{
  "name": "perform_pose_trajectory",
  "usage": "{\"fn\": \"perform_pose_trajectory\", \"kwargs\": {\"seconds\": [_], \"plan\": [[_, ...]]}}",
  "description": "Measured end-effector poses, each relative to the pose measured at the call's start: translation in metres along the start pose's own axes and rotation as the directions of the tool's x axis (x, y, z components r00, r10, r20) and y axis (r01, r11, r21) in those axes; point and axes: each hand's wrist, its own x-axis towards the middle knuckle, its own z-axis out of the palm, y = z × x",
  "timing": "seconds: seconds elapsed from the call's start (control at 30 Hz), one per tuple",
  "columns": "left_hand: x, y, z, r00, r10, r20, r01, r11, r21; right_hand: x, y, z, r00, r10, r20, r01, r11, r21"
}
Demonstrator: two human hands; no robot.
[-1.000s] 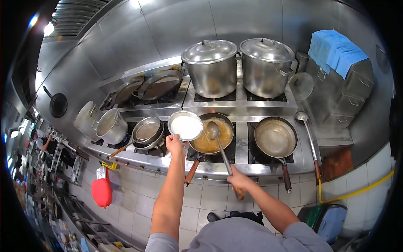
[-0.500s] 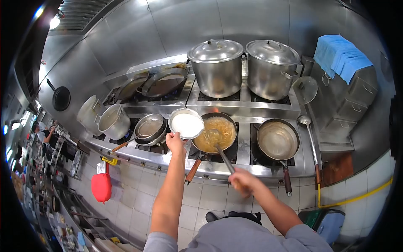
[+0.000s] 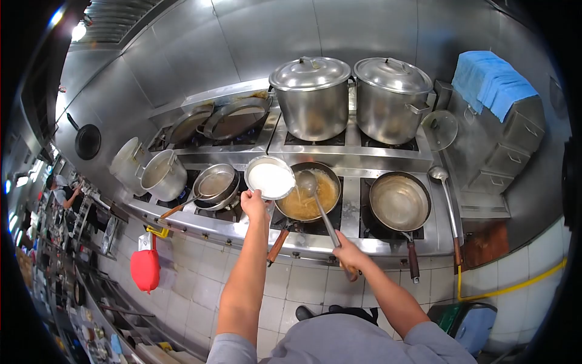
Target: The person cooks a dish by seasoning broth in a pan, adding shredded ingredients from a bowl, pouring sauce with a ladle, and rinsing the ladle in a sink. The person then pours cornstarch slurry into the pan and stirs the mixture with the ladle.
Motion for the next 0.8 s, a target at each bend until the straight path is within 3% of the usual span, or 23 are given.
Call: {"fn": "perform_pose_trajectory", "kwargs": {"seconds": [0.03, 0.07, 0.1, 0.13, 0.17, 0.2, 0.23, 0.3, 0.37, 0.4, 0.43, 0.47, 0.5, 0.53, 0.57, 0.63, 0.67, 0.7, 0.73, 0.77, 0.8], "plan": [[-0.002, 0.003, 0.002, 1.000, -0.011, 0.013, 0.011, 1.000, 0.013, 0.016, 0.045, 0.022, 0.975, -0.187, -0.123, 0.143, 0.944, -0.298], [0.002, 0.002, 0.002, 1.000, -0.008, 0.013, 0.008, 1.000, 0.012, 0.022, 0.080, 0.039, 0.906, -0.369, -0.206, 0.272, 0.882, -0.386], [0.006, -0.004, 0.000, 1.000, 0.002, 0.018, -0.002, 1.000, 0.001, 0.008, 0.057, 0.030, 0.907, -0.369, -0.204, 0.272, 0.881, -0.386], [0.007, -0.008, -0.003, 1.000, 0.009, 0.021, -0.009, 1.000, -0.010, -0.022, 0.002, 0.010, 0.999, -0.044, 0.005, 0.044, 0.997, 0.064], [0.007, -0.009, -0.003, 1.000, 0.004, 0.017, -0.004, 1.000, -0.008, -0.034, -0.034, -0.005, 0.928, 0.173, 0.331, -0.308, 0.854, 0.419], [0.007, -0.009, -0.001, 1.000, 0.002, 0.003, -0.002, 1.000, 0.003, -0.021, -0.024, -0.018, 0.901, 0.186, 0.391, -0.392, 0.734, 0.555], [0.007, -0.009, 0.000, 1.000, 0.000, -0.009, 0.000, 1.000, 0.012, -0.022, -0.029, -0.024, 0.934, 0.123, 0.336, -0.348, 0.533, 0.771], [0.005, -0.007, 0.002, 1.000, -0.018, -0.002, 0.018, 1.000, 0.008, -0.010, -0.022, -0.020, 0.973, 0.127, 0.194, -0.211, 0.830, 0.517], [0.006, -0.008, 0.002, 1.000, 0.026, 0.008, -0.026, 1.000, -0.017, -0.025, -0.045, -0.003, 0.984, 0.172, 0.049, -0.178, 0.974, 0.140], [0.009, -0.010, 0.001, 1.000, 0.030, 0.006, -0.030, 0.999, -0.018, 0.015, 0.044, 0.022, 0.958, -0.251, -0.142, 0.224, 0.958, -0.177], [0.012, -0.013, 0.000, 0.999, 0.037, 0.006, -0.037, 0.999, -0.025, 0.003, 0.023, 0.017, 0.958, -0.251, -0.140, 0.225, 0.958, -0.177], [0.013, -0.016, -0.001, 0.999, 0.043, 0.005, -0.042, 0.999, -0.031, -0.025, -0.025, 0.005, 0.999, 0.000, 0.040, -0.006, 0.988, 0.153], [0.011, -0.014, -0.001, 0.999, 0.040, 0.002, -0.040, 0.999, -0.031, -0.041, -0.053, -0.003, 0.941, 0.184, 0.285, -0.294, 0.863, 0.410], [0.009, -0.010, 0.001, 0.999, 0.033, 0.006, -0.033, 0.999, -0.023, -0.024, -0.029, -0.014, 0.913, 0.164, 0.374, -0.364, 0.741, 0.564], [0.007, -0.009, 0.001, 1.000, 0.025, 0.009, -0.025, 1.000, -0.015, -0.027, -0.039, -0.023, 0.929, 0.136, 0.345, -0.359, 0.566, 0.742], [0.004, -0.006, 0.003, 1.000, 0.015, 0.001, -0.015, 1.000, -0.005, -0.016, -0.039, -0.023, 0.953, 0.079, 0.291, -0.275, 0.626, 0.730], [0.003, -0.003, 0.004, 1.000, 0.009, -0.007, -0.009, 1.000, 0.004, -0.016, -0.041, -0.015, 0.965, 0.143, 0.221, -0.235, 0.846, 0.479], [0.002, -0.001, 0.005, 1.000, 0.016, -0.007, -0.016, 1.000, 0.003, -0.020, -0.042, -0.005, 0.975, 0.178, 0.132, -0.199, 0.965, 0.169], [0.000, 0.001, 0.006, 1.000, 0.019, 0.003, -0.019, 1.000, -0.019, -0.010, -0.016, 0.008, 0.994, 0.100, 0.046, -0.093, 0.988, -0.126], [-0.001, 0.002, 0.007, 1.000, 0.021, 0.012, -0.020, 0.999, -0.041, -0.022, -0.021, 0.016, 0.997, 0.083, -0.009, -0.083, 0.977, -0.197], [-0.002, 0.003, 0.008, 1.000, 0.019, 0.002, -0.019, 0.998, -0.057, -0.032, -0.026, 0.014, 0.991, 0.113, 0.072, -0.106, 0.989, -0.104]]}}
